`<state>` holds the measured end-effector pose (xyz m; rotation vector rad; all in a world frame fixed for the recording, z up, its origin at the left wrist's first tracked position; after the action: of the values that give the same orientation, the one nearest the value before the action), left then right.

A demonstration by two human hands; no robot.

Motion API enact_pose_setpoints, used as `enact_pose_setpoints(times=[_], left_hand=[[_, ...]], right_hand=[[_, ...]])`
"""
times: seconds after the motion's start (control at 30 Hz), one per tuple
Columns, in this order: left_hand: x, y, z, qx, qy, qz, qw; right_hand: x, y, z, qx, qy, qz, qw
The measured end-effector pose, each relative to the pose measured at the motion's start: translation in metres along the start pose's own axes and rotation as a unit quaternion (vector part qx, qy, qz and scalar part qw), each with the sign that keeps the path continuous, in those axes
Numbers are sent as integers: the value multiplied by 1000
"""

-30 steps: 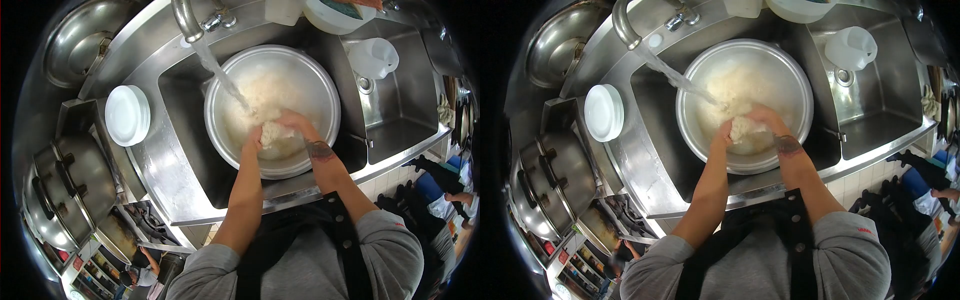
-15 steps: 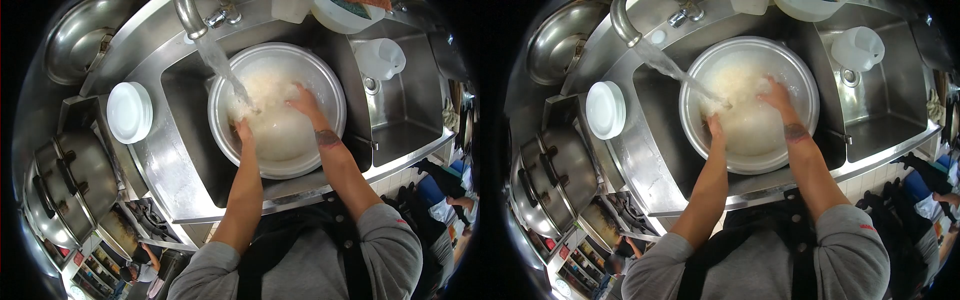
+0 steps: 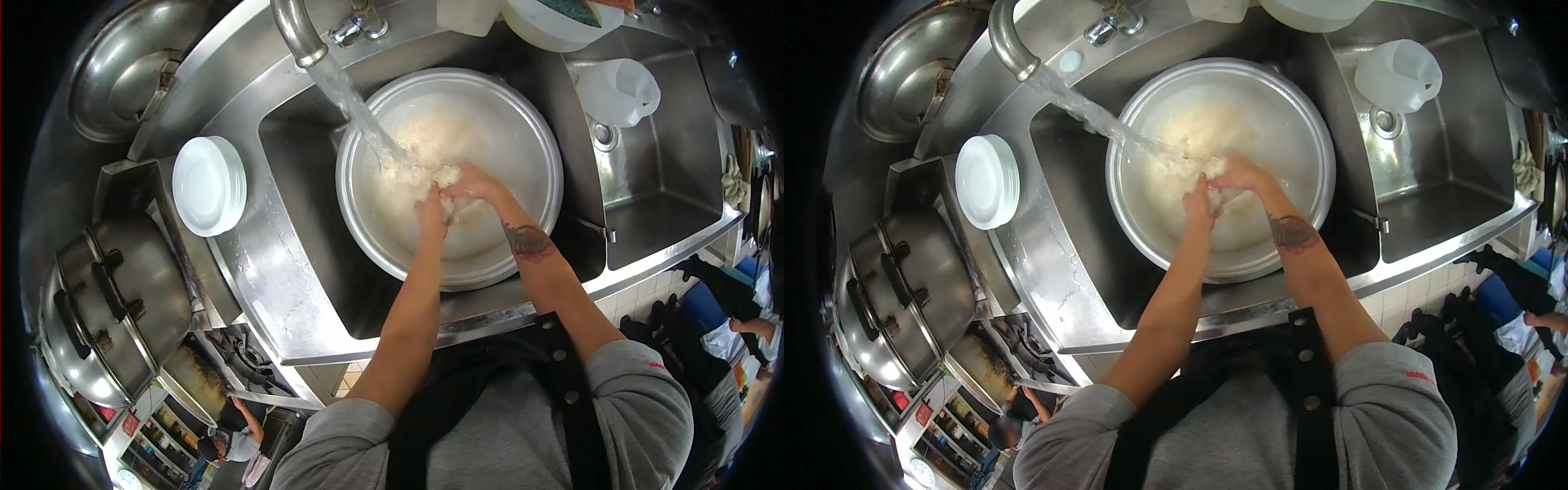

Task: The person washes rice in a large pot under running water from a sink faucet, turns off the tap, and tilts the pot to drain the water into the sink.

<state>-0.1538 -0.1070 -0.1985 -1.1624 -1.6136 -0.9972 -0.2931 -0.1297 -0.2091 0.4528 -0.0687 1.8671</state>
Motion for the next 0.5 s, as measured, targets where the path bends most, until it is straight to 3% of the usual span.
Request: enact_pose_setpoints(times=[0.03, 0.1, 0.13, 0.23, 0.3, 0.33, 0.4, 0.5], left_hand=[[-2, 1, -7, -10, -34, -12, 999], [-9, 6, -26, -29, -101, -37, 994], [-15, 11, -36, -106, -131, -84, 982], [-38, 25, -69, -309, -253, -180, 899], [-49, 35, -91, -403, -381, -184, 812], [-64, 39, -99, -393, -430, -157, 797], [-107, 51, -101, -370, -524, -101, 761], [-131, 54, -83, -274, -452, -16, 849]], right_hand=[[-3, 2, 8, -11, 19, 26, 999], [-10, 6, 20, 148, -42, -13, 988], [-12, 8, 22, 225, -72, -32, 971], [-29, 25, 26, 298, 23, -43, 953], [-38, 40, 11, 347, 137, -156, 915], [-38, 47, 3, 368, 191, -210, 885], [-34, 63, 0, 311, 186, -209, 908], [-30, 57, -24, 198, 91, -237, 947]])
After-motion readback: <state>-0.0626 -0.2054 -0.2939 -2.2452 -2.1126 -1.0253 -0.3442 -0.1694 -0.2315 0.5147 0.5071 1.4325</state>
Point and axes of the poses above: each hand's wrist, its own x-axis away from the middle knuckle, its own y-axis out of the back of the hand, z = x × y, the point moved 2 cm from there along -x, towards the middle knuckle, and after that the axes turned 12 degrees about y, right-handed, at the moved point
